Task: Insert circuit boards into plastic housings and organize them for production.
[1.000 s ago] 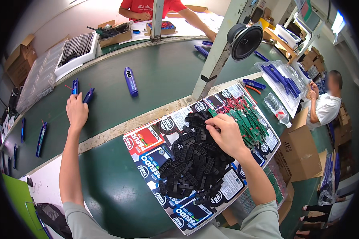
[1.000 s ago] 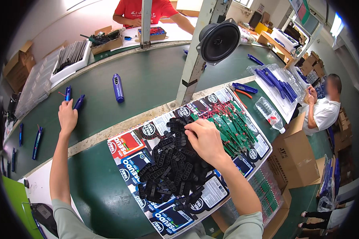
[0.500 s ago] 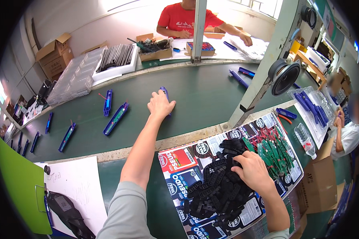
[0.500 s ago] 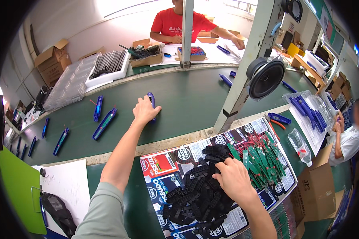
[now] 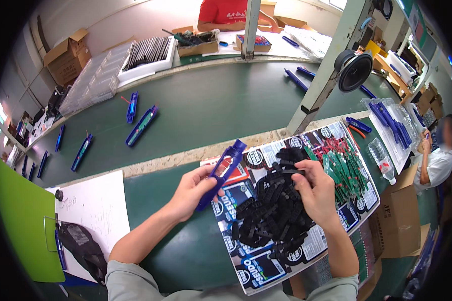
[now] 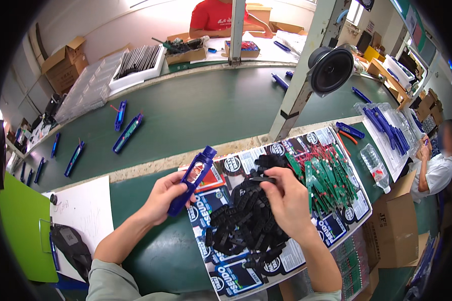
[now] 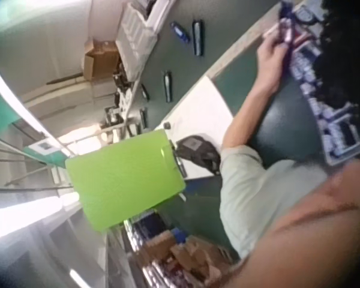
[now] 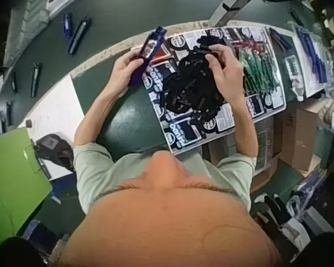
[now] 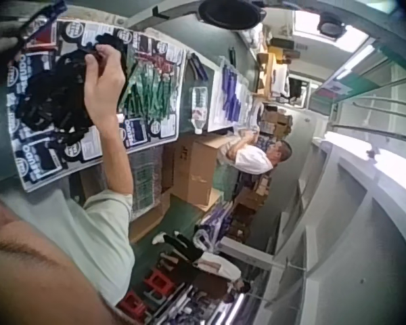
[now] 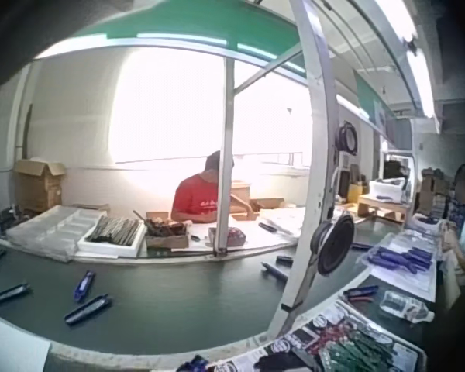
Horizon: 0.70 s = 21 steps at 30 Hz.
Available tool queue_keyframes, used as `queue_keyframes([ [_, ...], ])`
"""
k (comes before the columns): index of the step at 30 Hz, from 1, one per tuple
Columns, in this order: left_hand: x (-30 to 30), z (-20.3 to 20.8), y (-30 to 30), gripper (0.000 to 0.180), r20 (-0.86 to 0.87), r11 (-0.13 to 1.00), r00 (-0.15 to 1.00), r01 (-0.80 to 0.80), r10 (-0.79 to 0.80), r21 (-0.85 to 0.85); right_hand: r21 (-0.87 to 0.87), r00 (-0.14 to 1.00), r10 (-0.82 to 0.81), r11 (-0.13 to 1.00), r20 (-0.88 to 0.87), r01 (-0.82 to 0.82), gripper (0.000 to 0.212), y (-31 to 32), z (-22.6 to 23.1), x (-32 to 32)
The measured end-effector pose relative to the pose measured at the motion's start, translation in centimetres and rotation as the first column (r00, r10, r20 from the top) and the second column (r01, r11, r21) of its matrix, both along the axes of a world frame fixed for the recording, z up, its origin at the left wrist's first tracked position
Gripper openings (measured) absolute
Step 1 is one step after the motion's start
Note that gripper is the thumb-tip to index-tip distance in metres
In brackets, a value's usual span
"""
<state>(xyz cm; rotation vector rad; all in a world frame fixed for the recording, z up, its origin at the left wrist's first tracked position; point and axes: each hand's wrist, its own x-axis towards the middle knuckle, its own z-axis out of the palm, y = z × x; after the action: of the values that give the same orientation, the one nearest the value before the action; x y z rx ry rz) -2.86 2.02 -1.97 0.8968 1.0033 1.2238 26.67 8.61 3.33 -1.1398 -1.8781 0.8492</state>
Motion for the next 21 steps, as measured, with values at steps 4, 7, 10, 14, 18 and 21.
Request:
queue_keyframes([
  [4, 1.3, -1.4, -2.4, 0.038, -0.036, 0.997, 0.999, 0.032, -0.030, 0.069, 0.357, 0.960, 0.259, 0.891, 0.105, -0.280, 0.016, -1.8, 1.7, -5.0],
  [7, 2.1, -1.1, -2.8, 0.038, -0.019, 0.996, 1.000, 0.024, -0.022, 0.089, 0.288, 0.949, 0.273, 0.906, 0.161, -0.309, 0.016, -3.4, 2.1, -7.3],
  [10, 2.2, -0.8, -3.3, 0.037, -0.040, 0.993, 0.999, 0.021, -0.016, 0.120, 0.369, 0.940, 0.215, 0.878, 0.264, -0.305, 0.013, -3.6, 1.4, -8.4],
  [14, 2.4, -0.4, -3.6, 0.038, -0.079, 0.989, 0.996, 0.040, -0.029, 0.139, 0.514, 0.919, 0.124, 0.797, 0.374, -0.317, 0.011, -3.8, 1.0, -9.0],
  [18, 2.5, 0.1, -3.9, 0.034, -0.156, 0.992, 0.988, 0.028, -0.009, 0.121, 0.573, 0.911, 0.062, 0.760, 0.407, -0.308, 0.009, -4.2, 0.8, -9.0],
  [21, 2.7, 0.1, -3.9, 0.029, -0.189, 0.995, 0.982, 0.010, 0.010, 0.103, 0.608, 0.907, 0.040, 0.729, 0.420, -0.314, 0.010, -4.3, 0.4, -8.9],
])
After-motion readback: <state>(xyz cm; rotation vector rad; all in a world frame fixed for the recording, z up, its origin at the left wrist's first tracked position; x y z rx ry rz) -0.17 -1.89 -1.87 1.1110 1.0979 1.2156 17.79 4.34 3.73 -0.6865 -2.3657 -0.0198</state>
